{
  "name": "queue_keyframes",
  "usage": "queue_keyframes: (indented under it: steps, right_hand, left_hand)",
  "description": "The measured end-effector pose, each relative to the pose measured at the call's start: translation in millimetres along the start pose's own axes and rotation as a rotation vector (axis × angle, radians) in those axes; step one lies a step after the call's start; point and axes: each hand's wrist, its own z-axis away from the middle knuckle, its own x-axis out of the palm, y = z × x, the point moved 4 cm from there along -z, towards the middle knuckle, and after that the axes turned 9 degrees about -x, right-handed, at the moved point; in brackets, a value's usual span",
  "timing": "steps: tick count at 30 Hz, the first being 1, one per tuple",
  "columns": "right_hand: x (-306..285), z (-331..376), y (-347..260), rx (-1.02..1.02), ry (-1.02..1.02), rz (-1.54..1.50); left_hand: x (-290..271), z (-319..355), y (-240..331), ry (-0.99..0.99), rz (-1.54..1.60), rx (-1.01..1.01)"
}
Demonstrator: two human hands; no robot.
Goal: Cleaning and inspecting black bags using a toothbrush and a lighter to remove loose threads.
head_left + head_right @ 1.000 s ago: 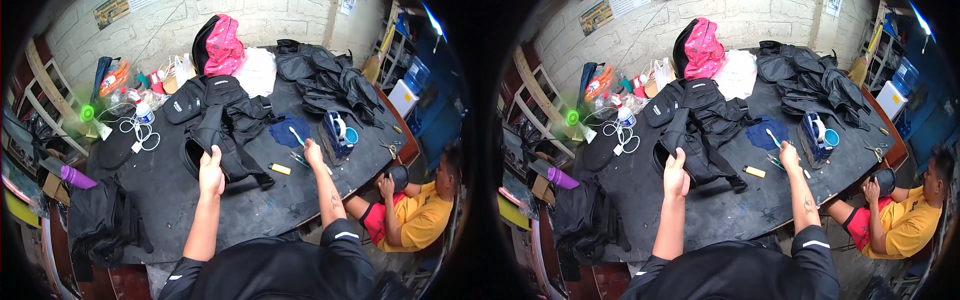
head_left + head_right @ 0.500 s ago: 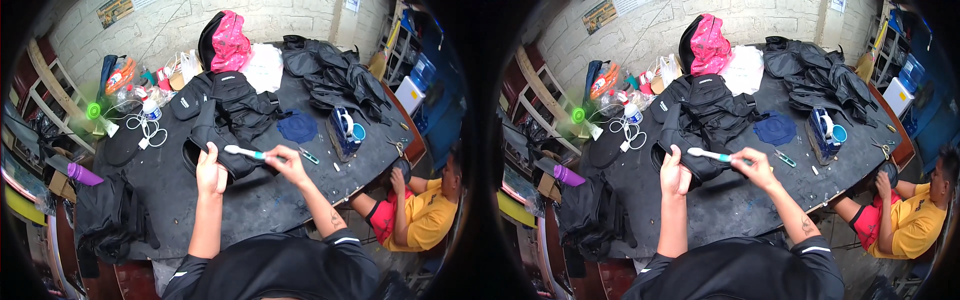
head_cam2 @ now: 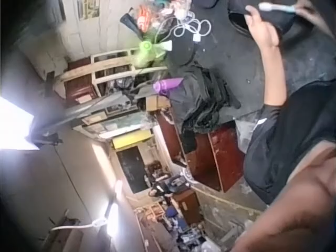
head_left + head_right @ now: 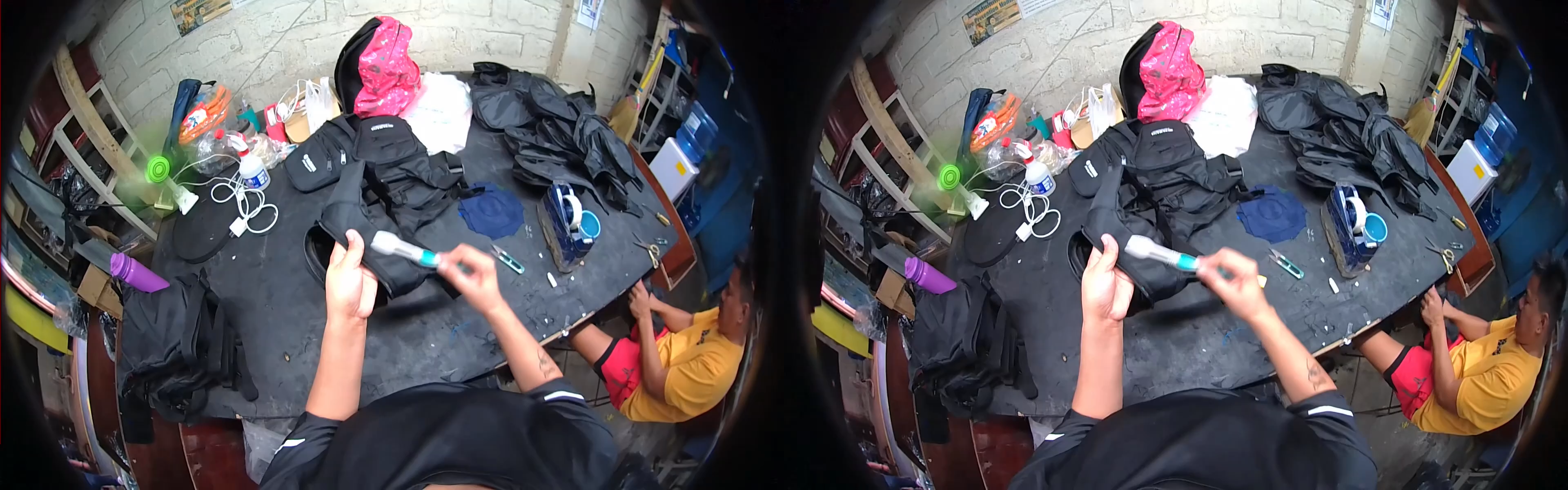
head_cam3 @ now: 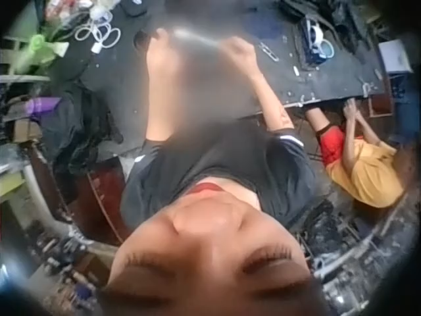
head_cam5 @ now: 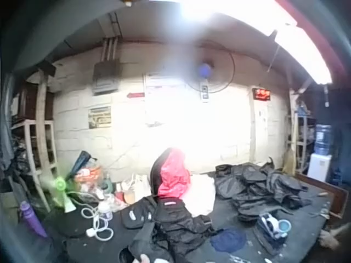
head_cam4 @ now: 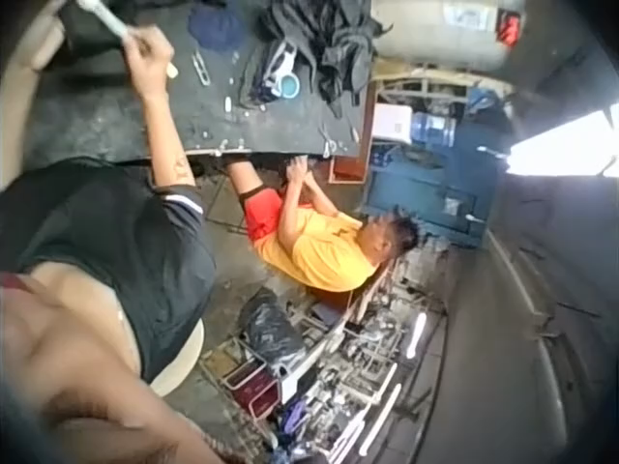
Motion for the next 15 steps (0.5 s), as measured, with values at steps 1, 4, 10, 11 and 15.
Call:
queue_keyframes:
  steps: [1,4,10,11,15]
  right_hand:
    - [2,1,-1,-0.026,-0.025,0.014]
    - [-20,-10,35,0.094,0.223,0.241]
    - [20,-99,-1,0.516,0.008,-0.488]
    - [19,-117,-2,0.388,0.058,-0.298]
    - [12,-166,5,0.099,0.097,-0.246]
  left_hand:
    - [-3,3,0,0.031,-0.025,0.021]
    - [9,5,-3,0.001,-0.015,0.023]
    - [35,9,-34,0.046,-0.833,0.044]
    - [46,13,-43,-0.059,-0.978,0.135]
    - [78,73,-45,-0.601,-1.444,0.056]
